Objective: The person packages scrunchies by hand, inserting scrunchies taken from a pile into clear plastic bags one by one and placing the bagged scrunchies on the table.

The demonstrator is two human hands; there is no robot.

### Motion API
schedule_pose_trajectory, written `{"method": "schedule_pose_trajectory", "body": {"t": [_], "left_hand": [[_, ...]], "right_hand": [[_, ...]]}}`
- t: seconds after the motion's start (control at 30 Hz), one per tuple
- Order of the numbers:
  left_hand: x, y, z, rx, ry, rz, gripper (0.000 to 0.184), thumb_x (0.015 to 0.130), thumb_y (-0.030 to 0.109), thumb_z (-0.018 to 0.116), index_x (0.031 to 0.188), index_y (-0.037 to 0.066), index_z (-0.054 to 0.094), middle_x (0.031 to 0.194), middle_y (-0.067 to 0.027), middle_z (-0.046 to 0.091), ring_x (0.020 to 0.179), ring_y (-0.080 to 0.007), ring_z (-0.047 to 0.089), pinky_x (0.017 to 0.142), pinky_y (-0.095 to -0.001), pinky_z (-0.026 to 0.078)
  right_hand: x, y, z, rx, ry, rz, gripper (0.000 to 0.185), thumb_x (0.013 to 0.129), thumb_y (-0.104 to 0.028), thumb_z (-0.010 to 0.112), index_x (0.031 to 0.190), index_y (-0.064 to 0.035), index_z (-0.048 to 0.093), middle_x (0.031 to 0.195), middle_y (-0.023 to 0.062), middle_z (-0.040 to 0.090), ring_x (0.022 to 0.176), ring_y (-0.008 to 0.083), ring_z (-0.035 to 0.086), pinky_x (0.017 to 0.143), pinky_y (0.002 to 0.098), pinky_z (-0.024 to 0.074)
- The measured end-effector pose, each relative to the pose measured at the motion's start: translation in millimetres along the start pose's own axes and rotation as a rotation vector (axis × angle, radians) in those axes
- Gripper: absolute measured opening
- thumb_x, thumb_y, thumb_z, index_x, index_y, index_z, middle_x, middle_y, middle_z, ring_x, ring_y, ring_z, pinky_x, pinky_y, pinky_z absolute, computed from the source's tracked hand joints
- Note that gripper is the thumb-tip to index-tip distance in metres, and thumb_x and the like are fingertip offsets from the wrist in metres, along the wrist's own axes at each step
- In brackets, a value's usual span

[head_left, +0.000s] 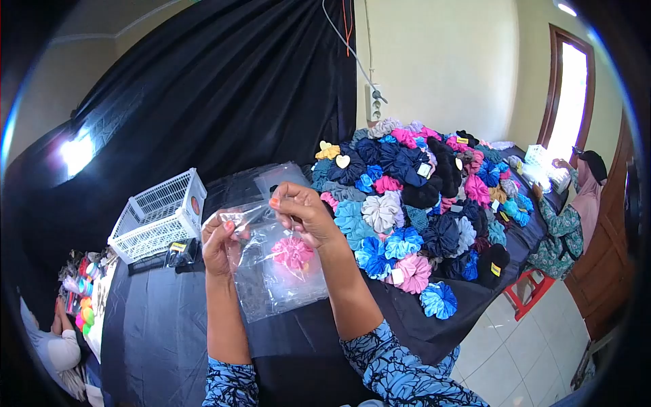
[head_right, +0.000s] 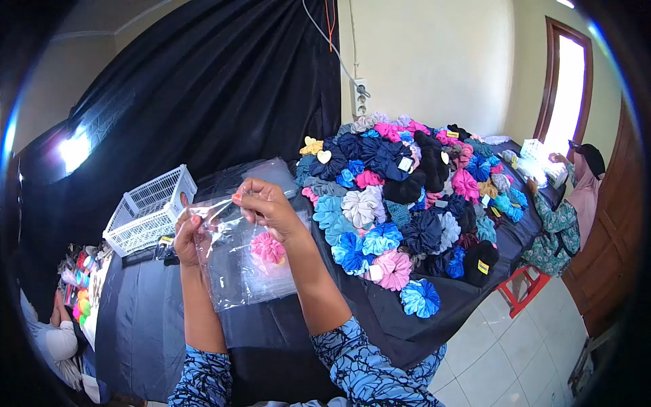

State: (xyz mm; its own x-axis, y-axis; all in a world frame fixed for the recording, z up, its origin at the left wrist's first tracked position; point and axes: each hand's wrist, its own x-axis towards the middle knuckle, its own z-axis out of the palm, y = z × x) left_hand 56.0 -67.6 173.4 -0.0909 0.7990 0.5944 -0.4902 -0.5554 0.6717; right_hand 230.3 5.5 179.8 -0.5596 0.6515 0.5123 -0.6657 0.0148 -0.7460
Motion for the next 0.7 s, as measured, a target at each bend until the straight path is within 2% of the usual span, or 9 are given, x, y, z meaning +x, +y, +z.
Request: {"method": "schedule_pose_trajectory", "body": {"t": [0.13, 0.17, 0.3, 0.37, 0.4, 0.43, 0.5, 0.63, 0.7], "left_hand": [[3, 4, -1, 0.277, 0.074, 0.097, 0.019, 0.082, 0.013, 0.062, 0.068, 0.005, 0.052, 0.075, -0.0024, 0.05, 0.065, -0.0094, 0.049, 0.06, -0.0233, 0.039], [8, 7, -6, 0.374, -0.076, 0.148, 0.023, 0.083, 0.013, 0.062, 0.065, 0.006, 0.05, 0.074, -0.002, 0.047, 0.065, -0.0087, 0.046, 0.059, -0.0225, 0.036], [8, 12, -1, 0.521, -0.079, 0.142, 0.02, 0.086, 0.013, 0.059, 0.069, 0.007, 0.051, 0.074, -0.0014, 0.047, 0.065, -0.0086, 0.043, 0.061, -0.0218, 0.034], [8, 12, -1, 0.549, -0.1, 0.147, 0.019, 0.088, 0.013, 0.057, 0.071, 0.007, 0.05, 0.075, -0.001, 0.047, 0.065, -0.0086, 0.043, 0.063, -0.0216, 0.033], [8, 12, -2, 0.602, -0.052, 0.132, 0.019, 0.089, 0.012, 0.056, 0.072, 0.007, 0.05, 0.076, -0.0006, 0.048, 0.067, -0.0082, 0.043, 0.065, -0.0218, 0.033], [8, 12, -3, 0.655, -0.001, 0.118, 0.018, 0.09, 0.011, 0.056, 0.073, 0.007, 0.05, 0.076, -0.0002, 0.048, 0.068, -0.0078, 0.043, 0.067, -0.022, 0.034], [9, 11, -7, 0.681, 0.006, 0.155, 0.018, 0.089, 0.008, 0.056, 0.072, 0.006, 0.05, 0.076, 0.0, 0.047, 0.068, -0.0071, 0.043, 0.064, -0.0215, 0.035], [10, 17, -7, 0.666, 0.042, 0.172, 0.018, 0.088, 0.006, 0.057, 0.072, 0.004, 0.05, 0.077, 0.0001, 0.046, 0.069, -0.0064, 0.043, 0.061, -0.0208, 0.036], [9, 21, -6, 0.689, 0.067, 0.183, 0.018, 0.089, 0.006, 0.057, 0.073, 0.004, 0.05, 0.078, -0.0002, 0.047, 0.07, -0.0065, 0.044, 0.062, -0.0209, 0.038]], "right_hand": [[7, 12, -5, -0.053, 0.191, -0.1, 0.01, 0.085, -0.016, 0.066, 0.086, -0.0079, 0.061, 0.082, 0.0025, 0.064, 0.061, 0.0055, 0.055, 0.047, 0.0183, 0.0371], [9, 13, -8, -0.057, 0.199, -0.102, 0.01, 0.085, -0.016, 0.066, 0.086, -0.0079, 0.061, 0.082, 0.0025, 0.064, 0.061, 0.0055, 0.055, 0.047, 0.0183, 0.0371], [11, 17, -30, -0.244, 0.392, -0.057, 0.013, 0.087, -0.021, 0.064, 0.09, -0.0081, 0.062, 0.082, 0.0015, 0.064, 0.062, 0.0066, 0.056, 0.048, 0.0182, 0.0391], [11, 19, -44, -0.513, 0.561, -0.072, 0.017, 0.086, -0.024, 0.065, 0.091, -0.0077, 0.062, 0.08, 0.0002, 0.063, 0.064, 0.0062, 0.056, 0.05, 0.0183, 0.0406], [13, 28, -67, -0.642, 0.555, -0.185, 0.018, 0.085, -0.023, 0.066, 0.092, -0.007, 0.063, 0.078, -0.0008, 0.062, 0.064, 0.0062, 0.056, 0.051, 0.0196, 0.0421], [12, 24, -74, -0.646, 0.554, -0.185, 0.018, 0.085, -0.023, 0.066, 0.092, -0.007, 0.063, 0.078, -0.0008, 0.062, 0.064, 0.0062, 0.056, 0.051, 0.0196, 0.0421], [4, 17, -89, -0.761, 0.707, -0.13, 0.014, 0.081, -0.016, 0.07, 0.086, -0.0041, 0.066, 0.074, 0.0012, 0.063, 0.065, 0.0089, 0.056, 0.061, 0.0237, 0.0453], [5, 12, -113, -0.957, 0.593, -0.067, 0.015, 0.079, -0.016, 0.071, 0.083, -0.0031, 0.066, 0.074, 0.0048, 0.065, 0.066, 0.0123, 0.059, 0.063, 0.0277, 0.0467], [4, -2, -102, -1.243, 0.345, 0.177, 0.018, 0.076, -0.017, 0.072, 0.084, -0.0026, 0.066, 0.077, 0.0092, 0.066, 0.068, 0.0172, 0.062, 0.064, 0.0304, 0.0473]]}}
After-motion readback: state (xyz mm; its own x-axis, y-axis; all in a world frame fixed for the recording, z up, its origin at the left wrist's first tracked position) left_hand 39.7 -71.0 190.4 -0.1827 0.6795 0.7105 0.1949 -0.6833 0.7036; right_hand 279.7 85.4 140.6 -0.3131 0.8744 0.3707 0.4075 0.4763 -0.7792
